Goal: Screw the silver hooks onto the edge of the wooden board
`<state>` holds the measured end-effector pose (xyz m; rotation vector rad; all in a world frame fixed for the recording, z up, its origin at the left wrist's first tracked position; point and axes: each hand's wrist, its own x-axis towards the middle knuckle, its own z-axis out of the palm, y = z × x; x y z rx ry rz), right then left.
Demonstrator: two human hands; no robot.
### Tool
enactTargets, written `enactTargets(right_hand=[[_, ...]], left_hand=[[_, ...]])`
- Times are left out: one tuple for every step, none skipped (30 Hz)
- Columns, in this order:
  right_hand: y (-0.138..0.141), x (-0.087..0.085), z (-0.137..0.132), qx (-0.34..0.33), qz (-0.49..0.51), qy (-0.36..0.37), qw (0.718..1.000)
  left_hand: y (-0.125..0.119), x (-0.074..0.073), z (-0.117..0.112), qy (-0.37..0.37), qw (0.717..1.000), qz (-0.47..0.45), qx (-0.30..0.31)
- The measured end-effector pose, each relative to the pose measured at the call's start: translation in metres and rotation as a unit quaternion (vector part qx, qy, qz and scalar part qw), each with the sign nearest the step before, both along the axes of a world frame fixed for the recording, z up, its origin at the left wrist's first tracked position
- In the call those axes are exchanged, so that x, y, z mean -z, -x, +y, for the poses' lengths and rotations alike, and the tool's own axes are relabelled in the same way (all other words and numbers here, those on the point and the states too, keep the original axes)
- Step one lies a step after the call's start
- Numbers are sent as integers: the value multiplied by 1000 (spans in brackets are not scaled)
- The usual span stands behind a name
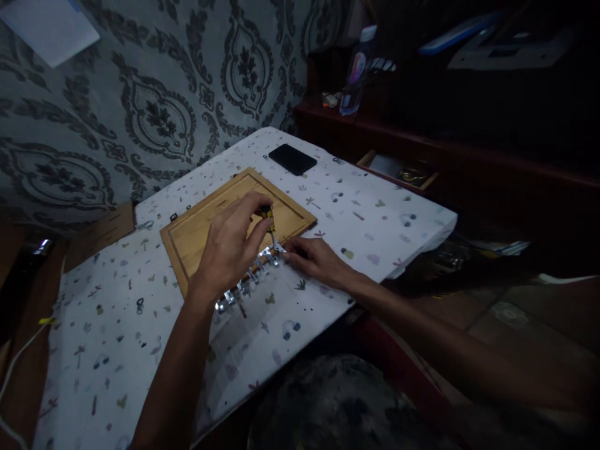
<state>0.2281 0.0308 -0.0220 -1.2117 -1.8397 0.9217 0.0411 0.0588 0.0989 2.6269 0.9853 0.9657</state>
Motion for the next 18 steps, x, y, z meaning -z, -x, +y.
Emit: enactTargets(right_hand=[[0,0,0,-1,1,3,1000],[0,-1,0,-2,3,5,1000],[0,-1,-1,-2,4,7,1000],[1,-2,-1,-3,5,8,1000],[1,-2,-1,-2,5,8,1000],[1,-2,-1,-1,5,6,1000],[1,-2,-1,1,3,5,1000],[1,-1,-1,2,3,3,1000],[1,-1,-1,3,2,3,1000],[1,0,-1,3,2,3,1000],[1,0,0,2,2,4,1000],[1,1,0,3,3,4,1000],[1,1,0,4,5,5,1000],[1,2,0,5,7,6,1000],[1,2,0,5,9,8,1000],[1,2,0,3,12,10,1000],[1,2,0,3,15,13,1000],[1,2,0,1,16,14,1000]], left_hand=[[-1,1,0,-7,1000,0,0],[-2,2,0,-14,1000,-2,-1],[-3,2,0,-22,1000,-6,-3],[-3,3,1,-28,1000,-11,-6],[-3,4,1,-33,999,-18,-10],[-3,4,1,-40,999,-25,-15],[-3,5,2,-47,998,-30,-22],[-3,5,2,-54,998,-33,-29],[-2,5,2,-59,997,-34,-33],[-1,5,2,-61,997,-33,-34],[-1,4,2,-61,997,-32,-32],[0,4,2,-60,997,-30,-28],[0,3,2,-57,998,-30,-23],[1,2,2,-54,998,-30,-18],[1,2,2,-51,998,-30,-15],[2,1,2,-49,998,-29,-13],[2,1,2,-47,998,-28,-12],[2,1,2,-45,999,-28,-12]])
